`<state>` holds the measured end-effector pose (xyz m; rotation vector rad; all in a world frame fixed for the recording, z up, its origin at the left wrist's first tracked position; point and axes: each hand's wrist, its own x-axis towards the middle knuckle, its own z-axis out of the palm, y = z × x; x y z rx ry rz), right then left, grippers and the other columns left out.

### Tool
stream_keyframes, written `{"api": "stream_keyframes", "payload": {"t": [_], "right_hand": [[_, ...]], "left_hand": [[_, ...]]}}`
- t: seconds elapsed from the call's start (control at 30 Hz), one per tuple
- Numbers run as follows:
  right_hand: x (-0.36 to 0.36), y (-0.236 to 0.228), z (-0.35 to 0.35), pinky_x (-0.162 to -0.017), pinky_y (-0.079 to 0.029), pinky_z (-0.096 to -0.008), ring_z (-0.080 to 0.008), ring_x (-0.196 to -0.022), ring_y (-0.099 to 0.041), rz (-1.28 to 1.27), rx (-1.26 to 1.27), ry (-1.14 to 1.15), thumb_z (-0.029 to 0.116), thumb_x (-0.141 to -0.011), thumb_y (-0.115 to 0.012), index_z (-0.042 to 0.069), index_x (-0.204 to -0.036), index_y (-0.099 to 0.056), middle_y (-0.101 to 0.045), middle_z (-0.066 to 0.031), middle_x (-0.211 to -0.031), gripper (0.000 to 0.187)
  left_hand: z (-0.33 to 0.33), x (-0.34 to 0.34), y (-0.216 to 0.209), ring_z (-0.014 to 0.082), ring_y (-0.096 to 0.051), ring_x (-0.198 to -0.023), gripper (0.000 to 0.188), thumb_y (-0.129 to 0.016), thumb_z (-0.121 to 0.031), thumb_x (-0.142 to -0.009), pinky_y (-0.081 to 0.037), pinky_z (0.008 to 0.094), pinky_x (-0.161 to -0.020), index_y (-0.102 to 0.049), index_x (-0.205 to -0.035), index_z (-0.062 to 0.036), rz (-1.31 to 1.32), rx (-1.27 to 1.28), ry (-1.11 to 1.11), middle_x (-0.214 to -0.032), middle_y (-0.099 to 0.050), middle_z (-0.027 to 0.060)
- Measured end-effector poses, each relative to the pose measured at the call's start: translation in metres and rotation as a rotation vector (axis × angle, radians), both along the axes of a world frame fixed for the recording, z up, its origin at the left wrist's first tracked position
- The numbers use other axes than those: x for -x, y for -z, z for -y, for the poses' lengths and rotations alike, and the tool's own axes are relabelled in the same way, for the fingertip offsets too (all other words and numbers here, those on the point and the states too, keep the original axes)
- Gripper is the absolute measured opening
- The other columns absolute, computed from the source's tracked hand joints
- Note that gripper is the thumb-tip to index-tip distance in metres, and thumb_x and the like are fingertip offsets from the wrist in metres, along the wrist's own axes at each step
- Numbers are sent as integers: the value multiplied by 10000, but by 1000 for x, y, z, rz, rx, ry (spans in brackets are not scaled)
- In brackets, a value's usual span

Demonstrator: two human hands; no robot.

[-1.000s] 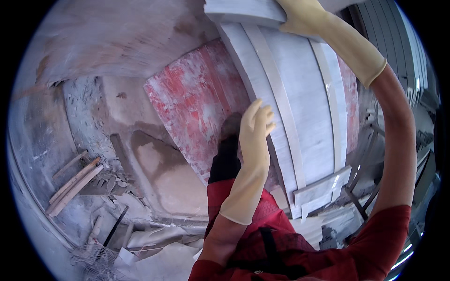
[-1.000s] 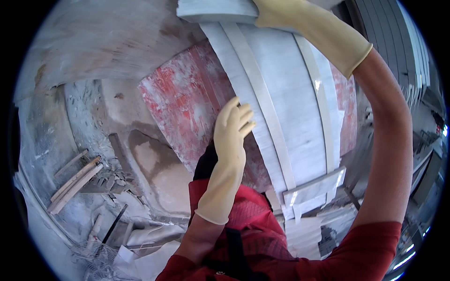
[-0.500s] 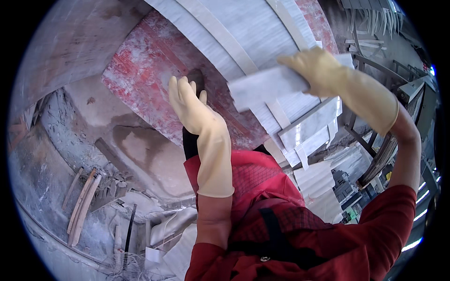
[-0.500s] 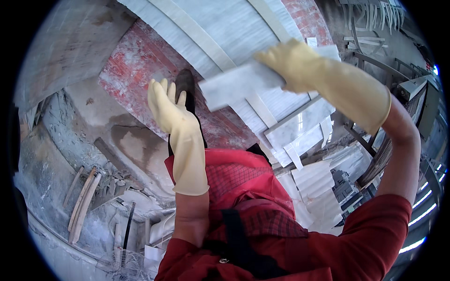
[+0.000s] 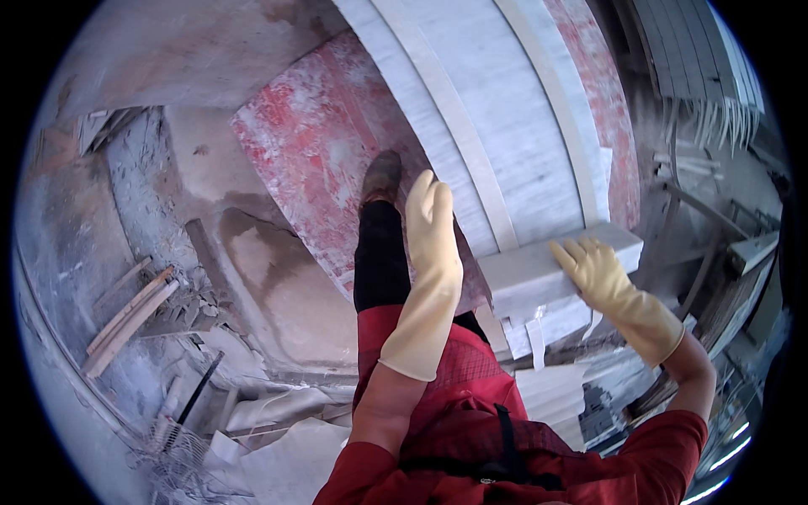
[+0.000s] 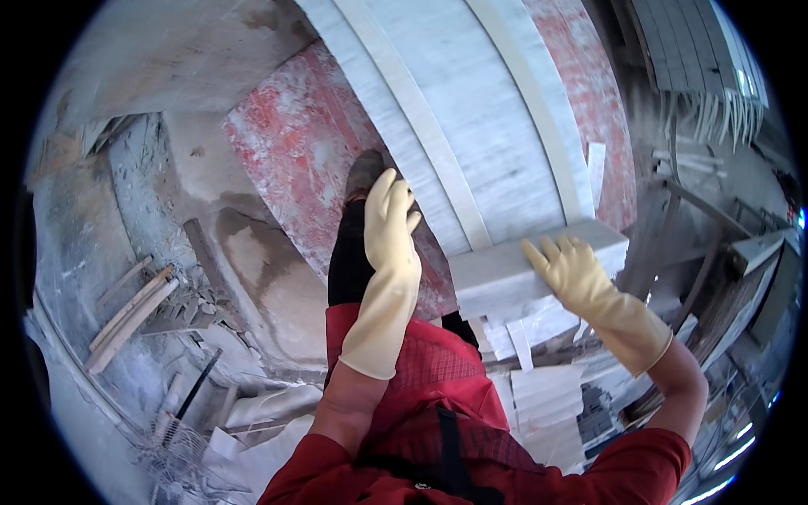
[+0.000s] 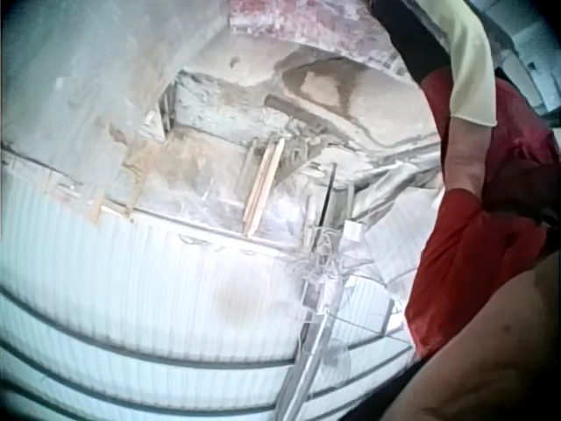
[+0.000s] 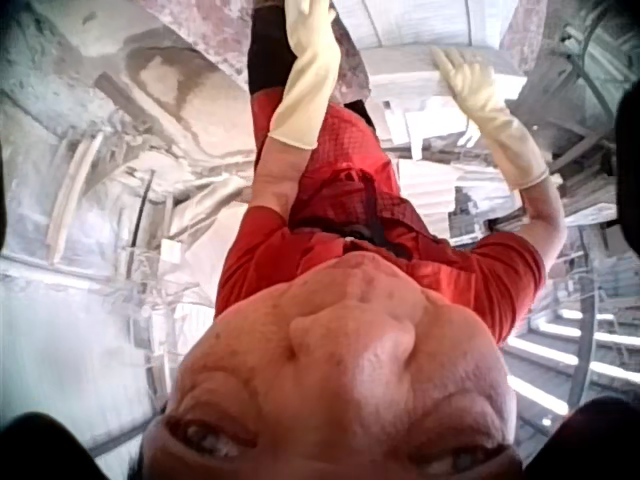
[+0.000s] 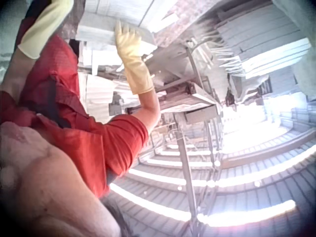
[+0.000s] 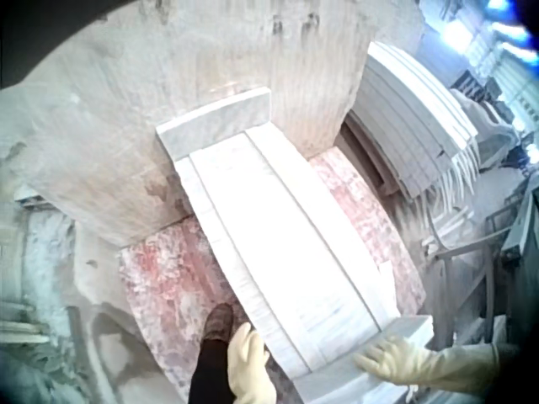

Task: The person repeatedly picks up rectangular white tiles from a stack and places them one by one onto a metal mesh rack. The person also briefly moves a red plastic stool out of the way before resuming tile placement.

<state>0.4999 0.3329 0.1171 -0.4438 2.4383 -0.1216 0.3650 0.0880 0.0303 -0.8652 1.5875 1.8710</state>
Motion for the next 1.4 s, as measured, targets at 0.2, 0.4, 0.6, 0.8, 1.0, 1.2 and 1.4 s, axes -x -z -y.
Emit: {"api": "stream_keyframes", "payload": {"t": [0.2,0.4,0.6,0.8,1.0,1.2,1.4], "right_hand": [[61,-29,6,-933,-539,-405,-306,-1095,-666,490,-51,-128,479,-825,-832,75,-1474,-487,-636,-140,-1201,840],[230,-14,6,-1081,-506,-467,-352,-1263,-627,-104,111,-71,339,-894,-787,104,-1509,-499,-618,-173,-1409,719],[486,28,30,-1049,-528,-475,-389,-1238,-635,-879,150,-13,181,-786,-851,101,-1473,-517,-633,-186,-1380,768],[633,76,40,-1052,-483,-509,-398,-1256,-610,-907,138,-39,211,-763,-845,57,-1364,-576,-654,-223,-1312,676],[628,56,81,-995,-520,-510,-417,-1143,-659,-785,47,-22,222,-745,-847,51,-1159,-691,-718,-203,-1094,474],[628,65,80,-944,-546,-483,-395,-1078,-694,-769,-204,-115,272,-777,-818,45,-1134,-706,-736,-203,-1062,438],[608,55,68,-929,-552,-475,-388,-1066,-707,-648,-357,-53,332,-807,-793,55,-1139,-705,-744,-207,-1082,442]], "left_hand": [[-1,32,-20,222,-539,-1349,636,-653,-348,-1005,-454,420,-1065,-490,-1539,-44,86,25,31,-1503,-559,138],[1,73,-29,153,-587,-1120,652,-655,-354,-990,-486,309,-941,-503,-1521,-7,66,45,3,-1375,-638,95],[8,86,-9,149,-580,-1094,646,-674,-347,-1015,-473,299,-949,-487,-1530,-6,-22,-75,-67,-1385,-625,120],[21,127,-28,242,-506,-1389,689,-664,-404,-1029,-442,404,-1107,-447,-1558,-21,98,-151,-31,-1537,-518,183],[29,143,-28,252,-540,-1357,672,-652,-411,-1033,-451,383,-1087,-462,-1544,-18,101,-155,-72,-1511,-548,213],[31,152,-30,272,-498,-1425,651,-665,-374,-1029,-400,392,-1157,-465,-1542,-28,99,-233,-98,-1536,-524,219],[37,148,-37,293,-456,-1471,631,-652,-363,-1039,-341,405,-1210,-463,-1548,-41,129,-252,-112,-1560,-500,221]]}}
